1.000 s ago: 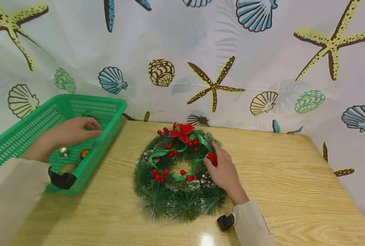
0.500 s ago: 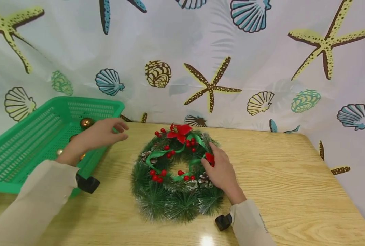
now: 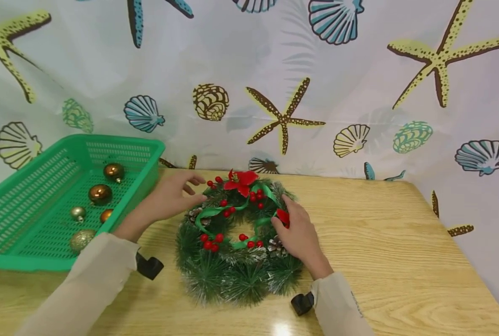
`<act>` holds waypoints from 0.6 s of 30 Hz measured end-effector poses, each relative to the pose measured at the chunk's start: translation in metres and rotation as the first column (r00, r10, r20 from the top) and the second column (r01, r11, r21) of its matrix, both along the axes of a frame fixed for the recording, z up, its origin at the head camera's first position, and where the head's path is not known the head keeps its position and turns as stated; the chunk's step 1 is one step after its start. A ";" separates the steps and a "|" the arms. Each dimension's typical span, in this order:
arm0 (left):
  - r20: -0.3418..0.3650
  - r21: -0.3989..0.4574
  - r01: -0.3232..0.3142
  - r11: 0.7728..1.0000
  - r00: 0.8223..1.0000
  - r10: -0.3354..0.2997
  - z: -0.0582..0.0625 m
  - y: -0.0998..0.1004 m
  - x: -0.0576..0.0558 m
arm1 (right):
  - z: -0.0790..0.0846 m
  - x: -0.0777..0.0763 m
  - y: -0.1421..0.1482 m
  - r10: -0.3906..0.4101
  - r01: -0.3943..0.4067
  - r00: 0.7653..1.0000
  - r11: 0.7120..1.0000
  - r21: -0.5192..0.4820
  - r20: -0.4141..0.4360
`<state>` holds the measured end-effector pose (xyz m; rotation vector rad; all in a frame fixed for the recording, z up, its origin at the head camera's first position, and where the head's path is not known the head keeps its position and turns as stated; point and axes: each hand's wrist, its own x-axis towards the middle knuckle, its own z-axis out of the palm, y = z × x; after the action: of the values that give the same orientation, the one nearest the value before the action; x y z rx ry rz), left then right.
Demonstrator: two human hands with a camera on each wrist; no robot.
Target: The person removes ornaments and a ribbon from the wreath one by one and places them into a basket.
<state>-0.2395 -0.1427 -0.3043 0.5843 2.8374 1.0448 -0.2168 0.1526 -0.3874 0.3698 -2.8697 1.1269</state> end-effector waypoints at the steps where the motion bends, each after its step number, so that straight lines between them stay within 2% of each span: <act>1: -0.005 0.004 0.003 1.000 1.000 -0.003 -0.002 0.002 0.000 | 0.000 0.000 0.000 0.001 -0.001 1.000 1.000 0.000 -0.002; 11: -0.059 -0.009 0.049 0.999 0.997 -0.050 -0.021 0.015 0.003 | -0.002 0.000 -0.001 -0.001 0.001 1.000 1.000 0.011 -0.007; 18: -0.025 -0.040 0.052 0.998 0.998 -0.053 -0.027 0.021 0.002 | 0.000 -0.001 0.000 -0.005 0.005 1.000 1.000 0.010 -0.002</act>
<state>-0.2372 -0.1219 -0.3309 0.6702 2.8403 0.9785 -0.2174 0.1524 -0.3877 0.3634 -2.8743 1.1112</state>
